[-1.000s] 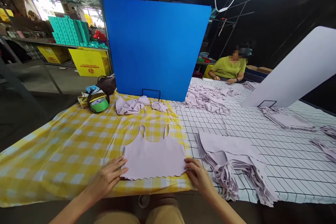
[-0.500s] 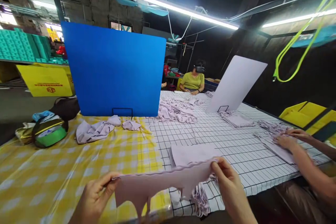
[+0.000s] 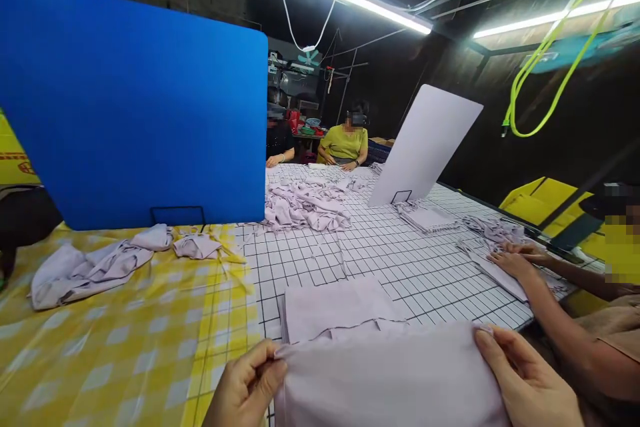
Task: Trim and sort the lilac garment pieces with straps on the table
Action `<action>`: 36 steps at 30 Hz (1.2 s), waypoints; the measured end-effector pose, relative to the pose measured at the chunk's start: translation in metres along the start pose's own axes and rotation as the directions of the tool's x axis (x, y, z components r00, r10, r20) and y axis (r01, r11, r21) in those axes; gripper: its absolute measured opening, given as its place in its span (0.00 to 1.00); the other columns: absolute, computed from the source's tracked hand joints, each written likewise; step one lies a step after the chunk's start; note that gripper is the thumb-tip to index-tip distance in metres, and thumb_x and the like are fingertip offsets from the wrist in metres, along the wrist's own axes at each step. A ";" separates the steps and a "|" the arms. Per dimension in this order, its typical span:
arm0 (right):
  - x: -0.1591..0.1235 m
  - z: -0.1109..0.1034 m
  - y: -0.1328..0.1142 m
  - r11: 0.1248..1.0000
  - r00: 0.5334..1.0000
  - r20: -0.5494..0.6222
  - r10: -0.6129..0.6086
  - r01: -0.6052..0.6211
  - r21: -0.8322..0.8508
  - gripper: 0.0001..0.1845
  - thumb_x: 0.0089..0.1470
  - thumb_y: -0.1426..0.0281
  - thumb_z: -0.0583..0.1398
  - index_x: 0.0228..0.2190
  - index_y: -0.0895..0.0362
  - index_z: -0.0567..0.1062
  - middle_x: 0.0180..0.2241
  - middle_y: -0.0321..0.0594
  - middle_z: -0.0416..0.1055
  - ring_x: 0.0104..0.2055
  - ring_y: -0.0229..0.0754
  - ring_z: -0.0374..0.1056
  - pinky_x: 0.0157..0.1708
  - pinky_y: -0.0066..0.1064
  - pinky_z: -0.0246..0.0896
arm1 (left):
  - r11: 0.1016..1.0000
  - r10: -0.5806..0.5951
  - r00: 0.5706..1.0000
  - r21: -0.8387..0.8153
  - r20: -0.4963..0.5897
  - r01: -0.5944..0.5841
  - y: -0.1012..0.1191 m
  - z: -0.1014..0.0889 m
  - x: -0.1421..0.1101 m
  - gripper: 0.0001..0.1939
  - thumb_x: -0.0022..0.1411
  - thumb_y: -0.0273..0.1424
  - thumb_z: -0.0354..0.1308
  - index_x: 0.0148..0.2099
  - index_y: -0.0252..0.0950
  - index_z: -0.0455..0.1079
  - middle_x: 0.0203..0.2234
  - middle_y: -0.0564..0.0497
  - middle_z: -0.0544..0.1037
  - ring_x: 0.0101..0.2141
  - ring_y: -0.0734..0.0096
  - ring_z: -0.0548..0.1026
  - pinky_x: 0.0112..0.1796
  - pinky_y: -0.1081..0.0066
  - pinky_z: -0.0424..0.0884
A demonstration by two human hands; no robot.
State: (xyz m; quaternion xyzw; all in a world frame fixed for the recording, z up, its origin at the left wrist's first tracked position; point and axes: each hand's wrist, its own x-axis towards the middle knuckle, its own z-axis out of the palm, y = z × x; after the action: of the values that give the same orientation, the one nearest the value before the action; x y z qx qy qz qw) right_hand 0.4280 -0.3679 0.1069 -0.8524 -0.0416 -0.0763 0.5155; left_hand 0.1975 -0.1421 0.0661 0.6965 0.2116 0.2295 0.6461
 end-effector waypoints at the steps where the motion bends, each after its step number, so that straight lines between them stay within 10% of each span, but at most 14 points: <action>1: 0.014 0.008 0.001 0.998 0.999 0.014 -0.041 0.042 -0.046 0.24 0.33 0.49 0.59 0.26 0.54 0.73 0.25 0.38 0.71 0.24 0.41 0.62 0.22 0.30 0.59 | 1.000 -0.011 1.000 -0.015 -0.001 0.011 -0.005 0.004 0.012 0.22 0.56 0.50 0.50 0.31 0.35 0.65 0.20 0.55 0.61 0.23 0.75 0.59 0.25 0.77 0.59; 6: 0.080 0.083 0.018 0.937 0.927 0.280 -0.251 0.305 -0.171 0.16 0.39 0.55 0.54 0.23 0.54 0.73 0.27 0.41 0.74 0.33 0.48 0.68 0.33 0.35 0.60 | 0.989 -0.045 0.992 0.134 -0.115 0.060 -0.040 0.019 0.083 0.15 0.58 0.43 0.45 0.39 0.36 0.60 0.15 0.60 0.54 0.19 0.75 0.56 0.22 0.77 0.52; 12: 0.103 0.153 0.048 0.895 0.889 0.420 -0.182 0.327 -0.304 0.13 0.41 0.59 0.53 0.20 0.53 0.72 0.19 0.37 0.72 0.26 0.44 0.67 0.27 0.33 0.58 | 0.846 0.002 0.978 0.521 -0.209 0.110 -0.081 0.030 0.119 0.21 0.57 0.27 0.42 0.53 0.35 0.56 0.17 0.59 0.60 0.20 0.72 0.63 0.25 0.75 0.56; 26: 0.090 0.161 0.051 0.741 0.921 0.359 -0.154 0.348 -0.575 0.24 0.53 0.59 0.46 0.42 0.58 0.71 0.42 0.52 0.69 0.42 0.55 0.65 0.35 0.43 0.58 | 0.546 0.028 0.986 0.829 -0.167 0.125 -0.074 0.033 0.121 0.26 0.59 0.23 0.47 0.60 0.29 0.53 0.43 0.40 0.72 0.44 0.58 0.71 0.44 0.60 0.65; 30: 0.077 0.167 0.050 0.559 0.821 0.447 -0.354 0.569 -0.603 0.27 0.56 0.60 0.43 0.53 0.56 0.63 0.56 0.49 0.59 0.56 0.53 0.54 0.49 0.50 0.51 | 0.511 0.185 0.977 0.839 0.104 -0.186 -0.076 0.040 0.115 0.25 0.62 0.27 0.46 0.62 0.38 0.52 0.57 0.45 0.60 0.58 0.57 0.55 0.56 0.53 0.52; 36: 0.076 0.178 0.074 0.572 0.690 0.710 -0.145 0.643 -0.509 0.29 0.55 0.57 0.43 0.57 0.48 0.58 0.61 0.37 0.51 0.63 0.49 0.42 0.55 0.54 0.44 | 0.564 -0.004 0.922 0.762 0.387 -0.318 -0.085 0.044 0.111 0.28 0.64 0.44 0.40 0.63 0.39 0.51 0.63 0.46 0.44 0.62 0.55 0.39 0.59 0.47 0.37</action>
State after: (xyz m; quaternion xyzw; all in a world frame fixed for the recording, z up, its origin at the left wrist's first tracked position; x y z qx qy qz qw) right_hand 0.5294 -0.2454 -0.0262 -0.9254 -0.3689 0.0656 0.0580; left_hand 0.3133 -0.1059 -0.0160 0.9591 0.1120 0.0381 0.2572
